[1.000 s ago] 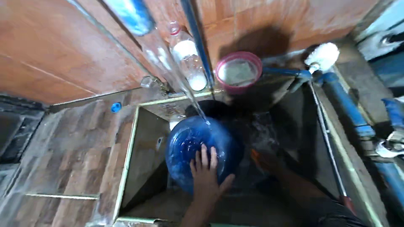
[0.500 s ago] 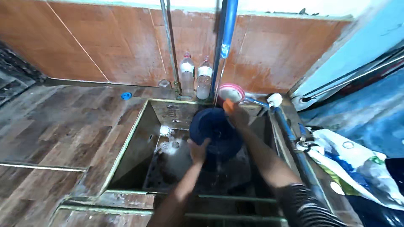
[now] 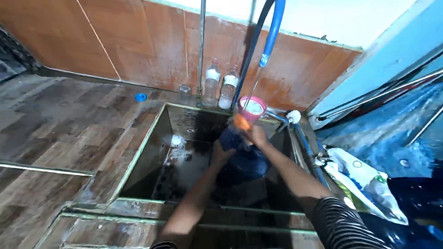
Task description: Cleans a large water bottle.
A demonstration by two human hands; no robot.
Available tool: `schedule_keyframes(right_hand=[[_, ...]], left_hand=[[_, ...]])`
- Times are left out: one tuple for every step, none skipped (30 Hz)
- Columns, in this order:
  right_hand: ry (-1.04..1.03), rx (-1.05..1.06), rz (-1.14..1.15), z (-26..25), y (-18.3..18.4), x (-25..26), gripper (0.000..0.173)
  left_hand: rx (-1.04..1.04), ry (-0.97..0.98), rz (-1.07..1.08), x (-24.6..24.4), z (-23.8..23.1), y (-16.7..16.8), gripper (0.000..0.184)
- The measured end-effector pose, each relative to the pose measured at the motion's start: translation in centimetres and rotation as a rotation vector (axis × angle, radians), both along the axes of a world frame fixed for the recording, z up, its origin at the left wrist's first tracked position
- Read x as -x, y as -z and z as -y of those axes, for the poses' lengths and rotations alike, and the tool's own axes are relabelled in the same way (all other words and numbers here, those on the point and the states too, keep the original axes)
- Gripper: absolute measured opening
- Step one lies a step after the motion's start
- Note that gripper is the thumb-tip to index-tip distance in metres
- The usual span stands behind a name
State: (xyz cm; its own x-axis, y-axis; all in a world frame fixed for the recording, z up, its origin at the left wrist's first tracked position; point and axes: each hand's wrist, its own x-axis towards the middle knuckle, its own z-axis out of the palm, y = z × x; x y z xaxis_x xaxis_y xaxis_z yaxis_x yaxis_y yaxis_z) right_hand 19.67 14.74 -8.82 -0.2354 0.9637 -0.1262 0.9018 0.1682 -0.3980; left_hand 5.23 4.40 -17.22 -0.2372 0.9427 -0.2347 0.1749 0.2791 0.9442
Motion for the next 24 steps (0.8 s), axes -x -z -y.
schedule_keyframes(right_hand=[[0.096,-0.012,0.022,-1.1,-0.4,-0.5,0.060],[0.155,-0.016,0.043,-1.3,-0.6,-0.5,0.061],[0.146,-0.015,0.061,-0.5,-0.8,-0.2,0.062],[0.075,-0.008,0.064,0.6,-0.9,0.4,0.063],[-0.012,-0.004,0.048,1.4,-1.1,0.9,0.062],[-0.064,-0.015,0.012,1.5,-0.8,0.8,0.060],[-0.046,-0.025,-0.022,1.0,-0.3,-0.1,0.057],[0.035,-0.034,-0.012,0.1,-0.1,-1.0,0.057],[0.125,-0.038,0.021,-0.9,-0.6,-1.5,0.059],[0.177,-0.020,0.061,-1.1,-0.8,-1.4,0.062],[0.159,0.001,0.082,-0.5,-0.8,-0.8,0.064],[0.087,0.011,0.071,0.3,-0.8,0.0,0.065],[0.004,0.006,0.038,0.8,-0.9,0.5,0.063],[-0.044,-0.004,-0.013,0.9,-0.7,0.3,0.060],[-0.024,-0.005,-0.044,0.5,-0.3,-0.6,0.056],[0.047,-0.017,-0.023,-0.4,-0.3,-1.4,0.056],[0.115,-0.032,0.016,-1.4,-0.7,-1.6,0.058],[0.136,-0.014,0.067,-1.4,-0.8,-1.3,0.060],[0.094,0.002,0.087,-0.6,-0.7,-0.7,0.061],[0.014,0.002,0.065,0.1,-0.9,0.2,0.061],[-0.065,0.000,0.021,0.5,-1.1,0.6,0.059],[-0.100,0.002,-0.034,0.4,-0.8,0.3,0.057],[-0.065,-0.005,-0.068,-0.1,-0.2,-0.4,0.055],[0.021,-0.024,-0.058,-1.0,0.0,-0.9,0.056]], left_hand=[[-0.012,0.015,0.004,0.1,0.0,-0.2,0.101],[-0.019,0.022,0.007,-0.4,0.0,-0.4,0.103],[-0.013,0.041,0.007,-1.0,-0.1,-0.7,0.106],[-0.013,0.050,0.005,-1.4,-0.5,-0.9,0.105],[-0.021,0.062,0.015,-1.0,-1.1,-1.0,0.103],[-0.028,0.075,0.021,-0.1,-1.4,-1.0,0.100],[-0.015,0.085,0.013,0.6,-1.2,-0.8,0.098],[0.016,0.074,-0.009,0.9,-1.0,-1.0,0.097],[0.055,0.035,-0.024,0.6,-0.9,-1.4,0.098],[0.093,-0.010,-0.025,-0.4,-0.6,-1.7,0.101],[0.125,-0.025,-0.023,-1.5,-0.4,-2.0,0.104],[0.147,-0.007,-0.030,-2.0,-0.7,-2.5,0.106],[0.148,0.027,-0.036,-1.8,-1.2,-3.0,0.105],[0.142,0.071,-0.043,-0.9,-1.5,-3.1,0.101],[0.129,0.099,-0.058,0.0,-1.4,-2.8,0.097],[0.111,0.082,-0.083,0.5,-1.4,-2.9,0.094],[0.103,0.025,-0.086,0.1,-1.2,-3.1,0.096],[0.116,-0.031,-0.059,-0.9,-0.6,-2.9,0.101],[0.138,-0.058,-0.014,-2.0,-0.2,-2.8,0.104],[0.151,-0.058,0.008,-2.5,-0.4,-3.0,0.106],[0.145,-0.038,0.023,-2.4,-0.7,-3.2,0.106],[0.133,-0.006,0.030,-1.8,-0.8,-3.0,0.103],[0.117,0.025,0.020,-1.1,-0.8,-2.6,0.100],[0.096,0.024,-0.008,-0.7,-1.1,-2.5,0.098]])
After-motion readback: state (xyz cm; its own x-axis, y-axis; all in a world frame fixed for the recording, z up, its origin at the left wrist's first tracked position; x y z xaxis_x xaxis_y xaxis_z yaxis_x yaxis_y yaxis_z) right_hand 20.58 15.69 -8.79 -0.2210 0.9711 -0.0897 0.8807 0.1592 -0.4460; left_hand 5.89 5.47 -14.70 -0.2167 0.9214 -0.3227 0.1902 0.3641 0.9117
